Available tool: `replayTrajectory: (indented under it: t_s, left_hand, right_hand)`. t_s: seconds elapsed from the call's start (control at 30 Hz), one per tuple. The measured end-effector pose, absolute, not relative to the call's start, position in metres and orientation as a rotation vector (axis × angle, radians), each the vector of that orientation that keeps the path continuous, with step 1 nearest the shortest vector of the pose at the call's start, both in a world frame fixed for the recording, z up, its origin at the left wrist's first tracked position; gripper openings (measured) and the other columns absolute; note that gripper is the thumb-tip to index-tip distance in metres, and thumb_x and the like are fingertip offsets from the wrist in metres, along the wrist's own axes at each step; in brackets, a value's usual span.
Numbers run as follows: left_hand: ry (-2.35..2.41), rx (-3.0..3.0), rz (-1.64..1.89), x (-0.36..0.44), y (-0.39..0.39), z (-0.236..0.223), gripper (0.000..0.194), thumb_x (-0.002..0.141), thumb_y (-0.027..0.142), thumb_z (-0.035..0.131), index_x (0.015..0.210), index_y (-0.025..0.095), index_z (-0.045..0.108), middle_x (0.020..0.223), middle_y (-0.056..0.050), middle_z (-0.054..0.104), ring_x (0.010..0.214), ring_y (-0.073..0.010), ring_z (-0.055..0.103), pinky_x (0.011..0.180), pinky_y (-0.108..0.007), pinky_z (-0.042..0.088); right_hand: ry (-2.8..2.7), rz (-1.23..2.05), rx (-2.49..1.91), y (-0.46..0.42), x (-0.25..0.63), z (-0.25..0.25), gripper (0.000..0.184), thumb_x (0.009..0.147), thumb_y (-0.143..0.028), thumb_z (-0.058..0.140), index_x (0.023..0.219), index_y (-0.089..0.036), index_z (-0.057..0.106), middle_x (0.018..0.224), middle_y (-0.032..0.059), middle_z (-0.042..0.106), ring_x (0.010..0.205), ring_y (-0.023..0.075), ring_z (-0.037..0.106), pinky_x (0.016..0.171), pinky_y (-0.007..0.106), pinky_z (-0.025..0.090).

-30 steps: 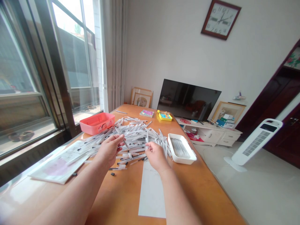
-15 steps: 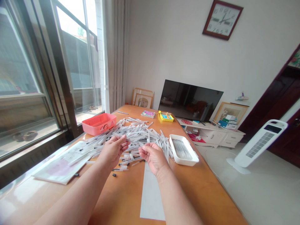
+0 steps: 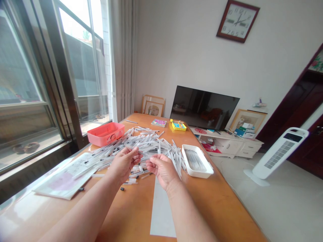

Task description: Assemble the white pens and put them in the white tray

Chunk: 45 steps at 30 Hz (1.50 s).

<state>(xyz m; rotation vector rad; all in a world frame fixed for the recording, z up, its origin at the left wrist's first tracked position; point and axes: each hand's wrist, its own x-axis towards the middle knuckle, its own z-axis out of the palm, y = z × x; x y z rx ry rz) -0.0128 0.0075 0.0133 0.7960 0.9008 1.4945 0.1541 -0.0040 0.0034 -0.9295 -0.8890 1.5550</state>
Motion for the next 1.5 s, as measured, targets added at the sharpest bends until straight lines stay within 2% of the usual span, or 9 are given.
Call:
replayTrajectory:
  t_s: [0.43,0.73,0.97,1.13,1.23,1.33,1.5]
  left_hand:
    - [0.882,0.779,1.497,-0.004,0.006,0.009,0.039,0.072,0.04,0.081,0.084,0.019,0.051,0.083,-0.005,0.071,0.074,-0.0163,0.07,0.076,-0.033,0.054]
    - [0.825,0.736,1.504,0.001,0.001,0.013,0.031,0.077,0.034,0.077,0.083,0.019,0.051,0.08,-0.004,0.069,0.076,-0.0158,0.07,0.074,-0.03,0.054]
    - [0.823,0.763,1.499,0.001,0.0,0.015,0.033,0.075,0.036,0.08,0.084,0.019,0.053,0.085,-0.005,0.071,0.074,-0.0151,0.069,0.075,-0.032,0.055]
    - [0.825,0.769,1.496,0.0,0.001,0.014,0.03,0.077,0.036,0.078,0.084,0.017,0.055,0.083,-0.005,0.07,0.074,-0.0141,0.068,0.076,-0.03,0.054]
    - [0.831,0.786,1.472,-0.001,0.001,0.014,0.028,0.079,0.035,0.076,0.085,0.016,0.057,0.089,-0.007,0.071,0.077,-0.0142,0.068,0.077,-0.029,0.054]
    - [0.839,0.801,1.446,-0.002,0.001,0.015,0.026,0.081,0.034,0.075,0.088,0.016,0.057,0.096,-0.01,0.072,0.078,-0.0141,0.068,0.079,-0.029,0.054]
    - [0.849,0.81,1.409,-0.003,0.0,0.018,0.026,0.08,0.033,0.076,0.087,0.016,0.057,0.097,-0.01,0.072,0.08,-0.0146,0.069,0.079,-0.028,0.054]
  right_hand:
    - [-0.94,1.463,-0.954,-0.007,0.153,0.007,0.032,0.07,-0.032,0.084,0.091,-0.016,0.067,0.08,0.0056,0.073,0.071,0.0141,0.068,0.068,0.025,0.056]
    - [-0.896,1.447,-0.912,-0.008,0.151,0.009,0.029,0.07,-0.03,0.084,0.088,-0.017,0.066,0.078,0.0047,0.073,0.072,0.0133,0.068,0.072,0.025,0.056]
    - [-0.915,1.444,-0.919,-0.01,0.151,0.011,0.03,0.07,-0.031,0.084,0.089,-0.016,0.066,0.078,0.0048,0.073,0.071,0.0133,0.068,0.071,0.024,0.056]
    - [-0.978,1.437,-0.938,-0.01,0.152,0.011,0.031,0.072,-0.033,0.083,0.092,-0.016,0.066,0.083,0.0067,0.074,0.075,0.0149,0.069,0.075,0.027,0.056]
    - [-1.067,1.411,-0.993,-0.013,0.156,0.016,0.032,0.075,-0.036,0.079,0.095,-0.016,0.066,0.087,0.0077,0.074,0.078,0.0175,0.07,0.076,0.031,0.056]
    - [-1.194,1.333,-1.084,-0.015,0.162,0.021,0.031,0.079,-0.041,0.073,0.096,-0.016,0.066,0.088,0.0078,0.074,0.078,0.0192,0.069,0.073,0.032,0.055]
    - [-1.367,1.175,-1.177,-0.015,0.169,0.023,0.031,0.078,-0.044,0.071,0.09,-0.016,0.066,0.081,0.0039,0.071,0.07,0.0164,0.064,0.064,0.028,0.05]
